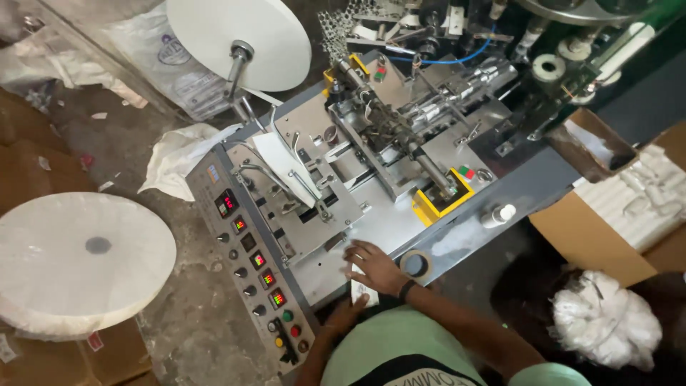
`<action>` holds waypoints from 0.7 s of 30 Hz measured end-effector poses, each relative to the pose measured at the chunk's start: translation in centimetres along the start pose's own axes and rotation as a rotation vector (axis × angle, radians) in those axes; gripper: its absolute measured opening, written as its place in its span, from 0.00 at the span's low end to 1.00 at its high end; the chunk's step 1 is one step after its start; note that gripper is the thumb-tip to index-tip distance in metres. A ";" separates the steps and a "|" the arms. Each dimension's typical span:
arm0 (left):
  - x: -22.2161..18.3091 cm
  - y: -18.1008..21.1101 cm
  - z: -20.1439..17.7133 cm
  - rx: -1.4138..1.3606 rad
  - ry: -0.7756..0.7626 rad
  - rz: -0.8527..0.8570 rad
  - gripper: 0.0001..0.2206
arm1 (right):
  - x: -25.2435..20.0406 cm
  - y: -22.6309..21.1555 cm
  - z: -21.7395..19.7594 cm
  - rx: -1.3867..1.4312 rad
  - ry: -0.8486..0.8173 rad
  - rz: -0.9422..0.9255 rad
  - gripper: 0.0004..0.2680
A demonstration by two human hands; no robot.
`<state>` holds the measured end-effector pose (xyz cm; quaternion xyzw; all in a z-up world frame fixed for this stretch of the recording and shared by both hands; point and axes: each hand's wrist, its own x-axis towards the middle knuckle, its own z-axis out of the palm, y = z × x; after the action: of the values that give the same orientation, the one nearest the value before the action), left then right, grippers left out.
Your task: The recorder interacts with a manufacturing machine, handling small white bottles and labels.
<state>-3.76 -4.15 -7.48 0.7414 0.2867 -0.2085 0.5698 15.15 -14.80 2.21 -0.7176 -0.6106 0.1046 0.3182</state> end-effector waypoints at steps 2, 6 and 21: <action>-0.9 1.3 -0.1 -0.415 -0.043 -0.005 0.23 | -0.1 0.5 0.5 0.002 0.049 -0.049 0.13; -0.9 0.1 -0.4 -0.683 -0.087 -0.122 0.21 | 1.2 -1.7 -1.3 -0.109 0.115 -0.001 0.13; 5.0 -1.5 -6.2 -0.580 0.435 0.157 0.33 | 10.2 -0.9 3.5 -0.326 0.009 -0.158 0.22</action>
<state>-1.12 3.04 -10.15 0.5960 0.3905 0.0883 0.6961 14.91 -3.98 2.46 -0.7099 -0.6727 -0.0245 0.2075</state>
